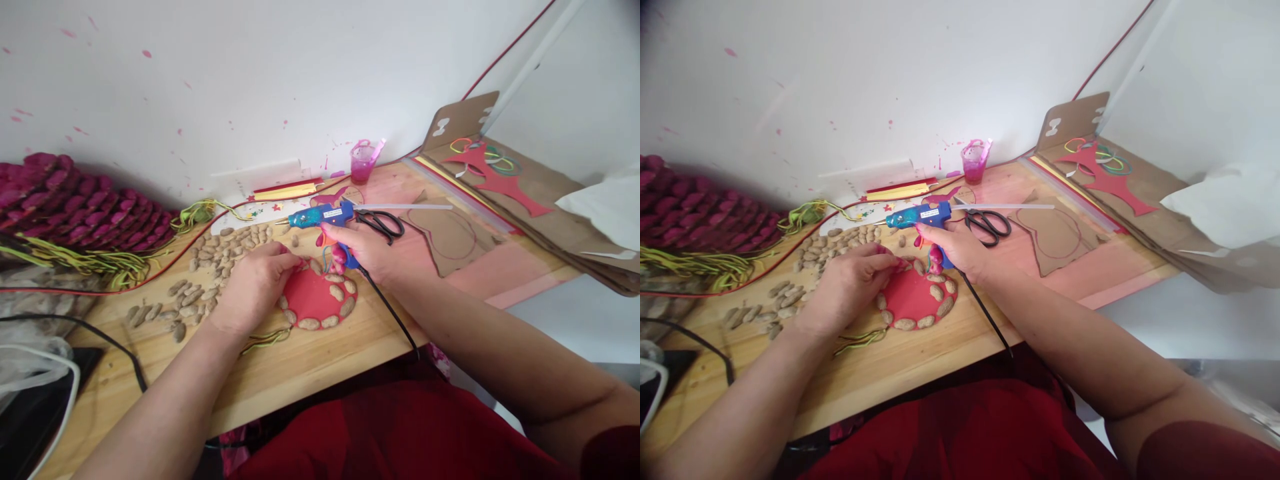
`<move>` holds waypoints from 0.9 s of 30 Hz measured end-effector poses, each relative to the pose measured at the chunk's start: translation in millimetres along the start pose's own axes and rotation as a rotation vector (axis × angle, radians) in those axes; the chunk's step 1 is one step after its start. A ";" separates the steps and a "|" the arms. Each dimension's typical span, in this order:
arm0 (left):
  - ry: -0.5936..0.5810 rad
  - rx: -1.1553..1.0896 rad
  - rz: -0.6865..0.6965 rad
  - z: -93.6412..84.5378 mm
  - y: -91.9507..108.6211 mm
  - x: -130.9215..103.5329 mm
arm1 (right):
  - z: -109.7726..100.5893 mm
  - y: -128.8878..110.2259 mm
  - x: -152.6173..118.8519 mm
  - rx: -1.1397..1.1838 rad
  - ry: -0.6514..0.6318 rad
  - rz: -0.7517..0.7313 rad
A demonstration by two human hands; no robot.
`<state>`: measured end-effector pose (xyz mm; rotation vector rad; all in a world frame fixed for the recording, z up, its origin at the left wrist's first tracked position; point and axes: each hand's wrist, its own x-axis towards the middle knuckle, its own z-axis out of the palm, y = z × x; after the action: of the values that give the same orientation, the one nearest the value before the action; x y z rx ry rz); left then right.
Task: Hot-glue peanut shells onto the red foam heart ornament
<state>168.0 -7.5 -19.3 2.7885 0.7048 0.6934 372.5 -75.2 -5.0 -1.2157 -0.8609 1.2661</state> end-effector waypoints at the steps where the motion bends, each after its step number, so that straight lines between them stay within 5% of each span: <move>1: 0.000 -0.002 -0.002 0.2 0.3 0.2 | 0.0 -0.3 -0.2 -0.002 0.002 0.000; 27: 0.003 -0.019 -0.062 4.4 1.1 2.9 | -1.9 3.7 0.9 -0.036 -0.017 -0.016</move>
<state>172.8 -7.3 -21.7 2.7364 0.7770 0.6892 373.7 -75.1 -9.1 -1.2260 -0.9070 1.2547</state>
